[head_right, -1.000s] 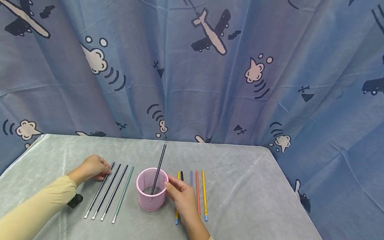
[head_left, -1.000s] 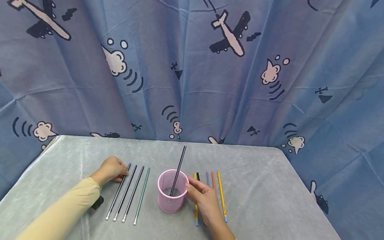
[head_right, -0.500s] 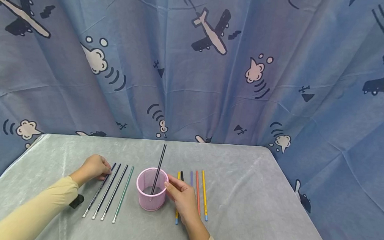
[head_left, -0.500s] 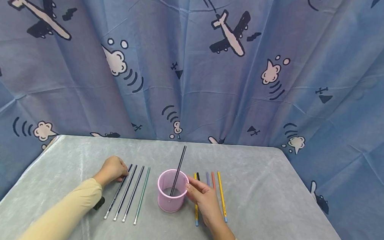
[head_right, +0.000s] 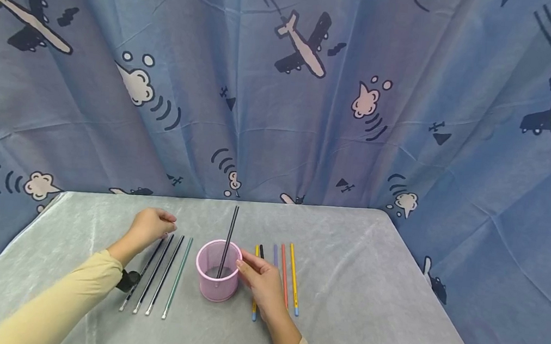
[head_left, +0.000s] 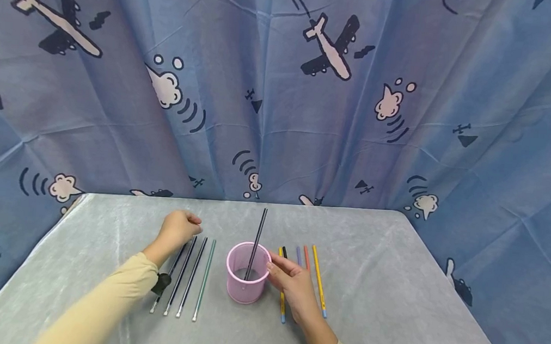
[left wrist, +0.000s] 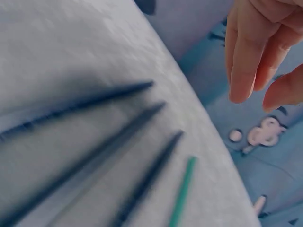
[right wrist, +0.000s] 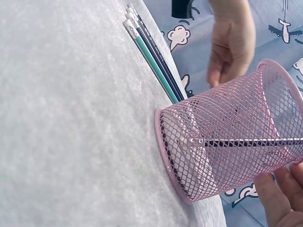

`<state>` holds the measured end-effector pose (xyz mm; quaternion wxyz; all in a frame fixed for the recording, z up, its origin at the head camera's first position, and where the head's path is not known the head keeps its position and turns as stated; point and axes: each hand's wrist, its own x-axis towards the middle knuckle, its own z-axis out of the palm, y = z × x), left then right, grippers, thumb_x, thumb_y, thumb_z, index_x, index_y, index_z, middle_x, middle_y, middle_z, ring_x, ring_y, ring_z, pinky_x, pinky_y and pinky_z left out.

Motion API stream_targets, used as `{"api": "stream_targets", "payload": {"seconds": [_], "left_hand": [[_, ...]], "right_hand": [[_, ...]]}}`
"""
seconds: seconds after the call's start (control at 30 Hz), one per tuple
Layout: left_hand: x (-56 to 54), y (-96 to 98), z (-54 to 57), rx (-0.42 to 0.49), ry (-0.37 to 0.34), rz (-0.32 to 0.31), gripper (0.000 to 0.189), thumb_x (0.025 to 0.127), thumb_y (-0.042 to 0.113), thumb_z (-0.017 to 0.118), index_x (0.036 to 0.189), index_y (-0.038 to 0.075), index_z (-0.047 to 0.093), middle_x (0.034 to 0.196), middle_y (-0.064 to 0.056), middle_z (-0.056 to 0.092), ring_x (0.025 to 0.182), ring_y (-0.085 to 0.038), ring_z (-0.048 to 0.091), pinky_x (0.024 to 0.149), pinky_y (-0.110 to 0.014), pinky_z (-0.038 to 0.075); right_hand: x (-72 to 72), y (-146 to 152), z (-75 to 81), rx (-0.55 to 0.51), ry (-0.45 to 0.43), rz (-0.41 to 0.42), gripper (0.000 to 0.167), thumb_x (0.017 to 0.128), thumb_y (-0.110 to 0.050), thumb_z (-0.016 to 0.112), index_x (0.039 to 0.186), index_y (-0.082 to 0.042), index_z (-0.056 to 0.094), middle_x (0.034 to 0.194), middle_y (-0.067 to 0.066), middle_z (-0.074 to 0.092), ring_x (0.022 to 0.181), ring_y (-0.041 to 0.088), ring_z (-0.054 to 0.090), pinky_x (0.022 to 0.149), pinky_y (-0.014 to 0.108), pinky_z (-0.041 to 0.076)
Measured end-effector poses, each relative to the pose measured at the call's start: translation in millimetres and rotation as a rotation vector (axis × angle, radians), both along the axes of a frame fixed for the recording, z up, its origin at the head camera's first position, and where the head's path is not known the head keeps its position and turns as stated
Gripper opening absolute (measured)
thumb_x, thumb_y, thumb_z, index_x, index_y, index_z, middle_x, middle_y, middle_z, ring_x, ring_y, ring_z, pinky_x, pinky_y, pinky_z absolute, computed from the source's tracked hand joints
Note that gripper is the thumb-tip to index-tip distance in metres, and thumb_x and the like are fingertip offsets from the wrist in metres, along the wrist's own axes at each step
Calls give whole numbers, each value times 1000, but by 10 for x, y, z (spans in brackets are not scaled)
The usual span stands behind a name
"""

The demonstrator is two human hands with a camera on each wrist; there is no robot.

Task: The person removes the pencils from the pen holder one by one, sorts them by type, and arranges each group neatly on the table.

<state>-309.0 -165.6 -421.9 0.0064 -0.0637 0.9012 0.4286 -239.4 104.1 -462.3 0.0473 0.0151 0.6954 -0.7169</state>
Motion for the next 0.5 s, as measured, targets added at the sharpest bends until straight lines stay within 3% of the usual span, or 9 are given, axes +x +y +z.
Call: {"api": "stream_targets", "payload": {"seconds": [0.13,0.3,0.5], "left_hand": [[3,156,57,85,20,-14,19,90,3,66,105,-7,69,107,-24,71,93,-39,72,70,-31,62],[12,330,111,116,63,-31,18,89,3,67,103,-6,71,104,-23,73,85,-33,74,70,-30,63],[46,502,184,160,83,-54,18,89,4,69,104,-5,72,105,-21,73,90,-29,74,75,-32,64]], "right_hand": [[-3,-2,-2,-8,-2,1,39,94,-13,67,129,4,63,127,20,67,107,18,70,92,29,60],[-5,-7,-6,-18,2,11,40,94,-14,68,130,4,62,129,20,66,109,19,70,91,27,59],[-5,-2,-3,-13,3,12,40,94,-14,67,130,4,62,129,20,66,110,21,69,92,29,59]]}}
